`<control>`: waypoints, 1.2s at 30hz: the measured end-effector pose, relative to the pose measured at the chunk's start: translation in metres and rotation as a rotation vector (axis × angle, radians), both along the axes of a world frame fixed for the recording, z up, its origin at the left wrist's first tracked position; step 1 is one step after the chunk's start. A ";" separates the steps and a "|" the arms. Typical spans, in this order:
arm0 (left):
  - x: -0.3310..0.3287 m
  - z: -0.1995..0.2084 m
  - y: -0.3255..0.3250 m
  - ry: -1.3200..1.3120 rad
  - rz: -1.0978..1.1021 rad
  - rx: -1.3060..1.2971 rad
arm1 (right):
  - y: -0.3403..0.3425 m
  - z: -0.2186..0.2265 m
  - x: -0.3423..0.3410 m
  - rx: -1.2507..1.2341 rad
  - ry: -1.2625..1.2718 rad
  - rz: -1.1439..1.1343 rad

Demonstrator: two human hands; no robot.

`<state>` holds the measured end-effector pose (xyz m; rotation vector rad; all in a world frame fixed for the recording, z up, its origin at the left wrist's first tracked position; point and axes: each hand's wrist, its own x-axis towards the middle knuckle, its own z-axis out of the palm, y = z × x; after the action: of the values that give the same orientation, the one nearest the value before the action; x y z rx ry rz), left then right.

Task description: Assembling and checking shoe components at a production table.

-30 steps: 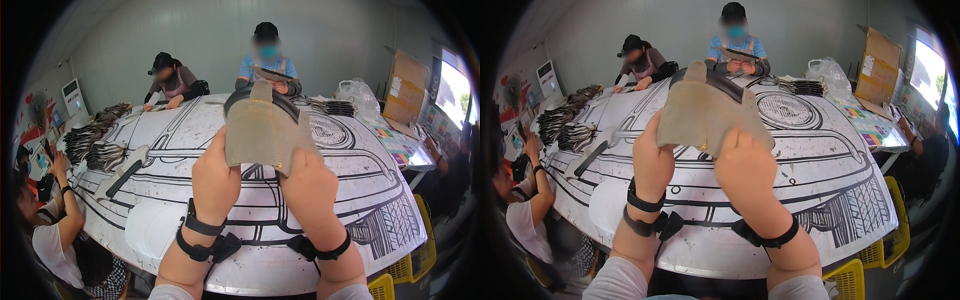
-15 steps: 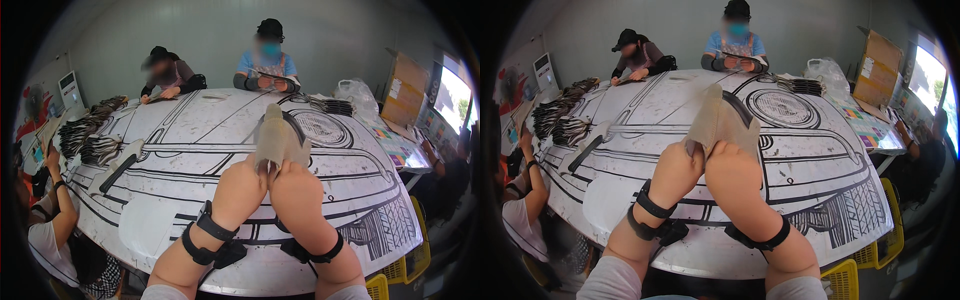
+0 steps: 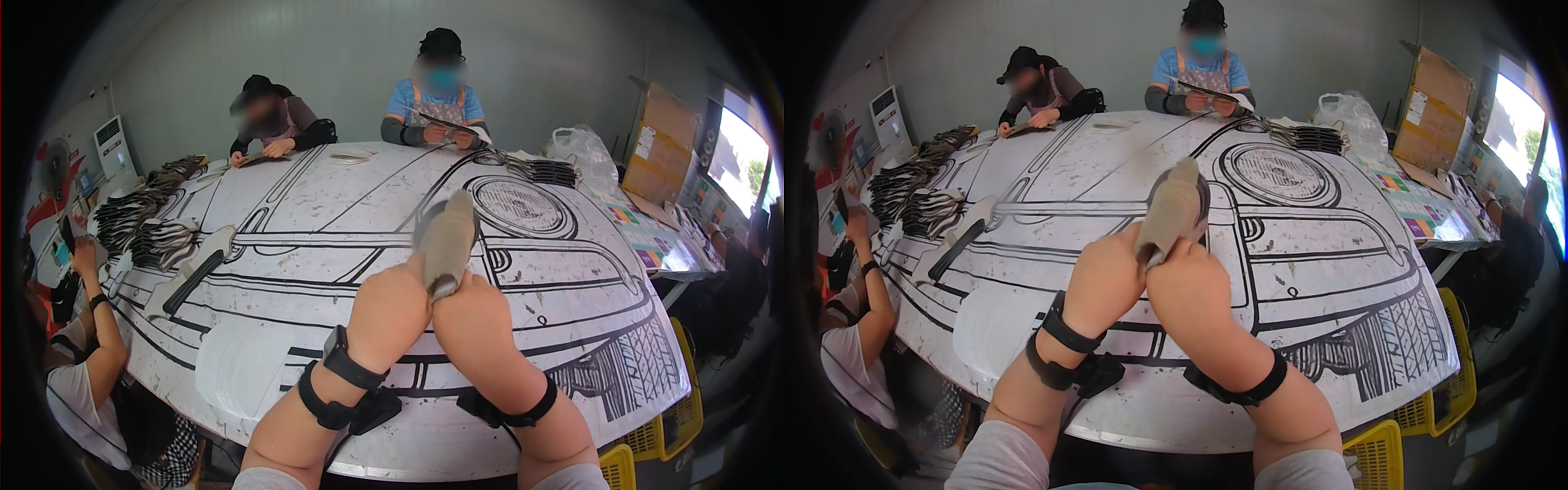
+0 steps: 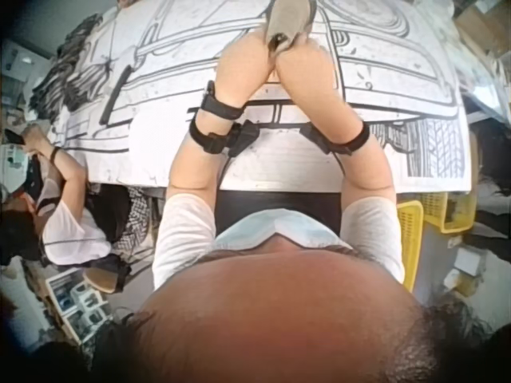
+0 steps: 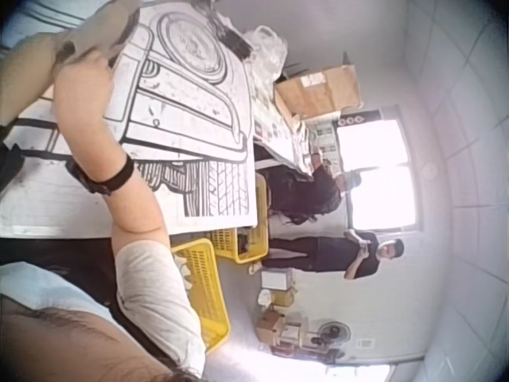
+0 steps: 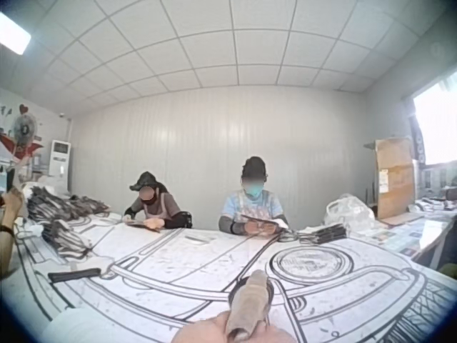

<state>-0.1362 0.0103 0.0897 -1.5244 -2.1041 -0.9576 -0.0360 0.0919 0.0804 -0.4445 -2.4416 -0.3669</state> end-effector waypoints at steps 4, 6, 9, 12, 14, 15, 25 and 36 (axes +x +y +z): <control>-0.014 0.020 -0.011 -0.085 0.002 0.038 | 0.017 0.024 0.008 0.102 0.304 0.095; -0.021 0.028 -0.024 -0.076 0.028 -0.003 | 0.027 0.036 0.013 0.189 0.525 0.244; -0.029 0.036 -0.033 -0.092 0.022 -0.124 | 0.029 0.043 0.021 0.185 0.480 0.459; -0.035 0.040 -0.039 0.023 0.062 -0.130 | 0.027 0.046 0.027 0.039 0.336 0.531; -0.038 0.044 -0.040 0.080 0.058 -0.084 | 0.027 0.047 0.029 -0.105 0.289 0.542; -0.038 0.045 -0.040 0.056 0.015 -0.011 | 0.026 0.048 0.030 -0.194 0.280 0.533; -0.017 0.065 -0.060 -0.151 -0.149 -0.136 | 0.033 0.052 0.037 -0.568 0.533 0.342; -0.022 0.070 -0.059 -0.253 -0.167 0.047 | 0.033 0.069 0.056 -0.564 0.482 0.259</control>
<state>-0.1581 -0.0483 0.1596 -1.6506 -2.1272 -1.3122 0.0198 0.1250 0.1491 -0.3841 -2.0550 0.4996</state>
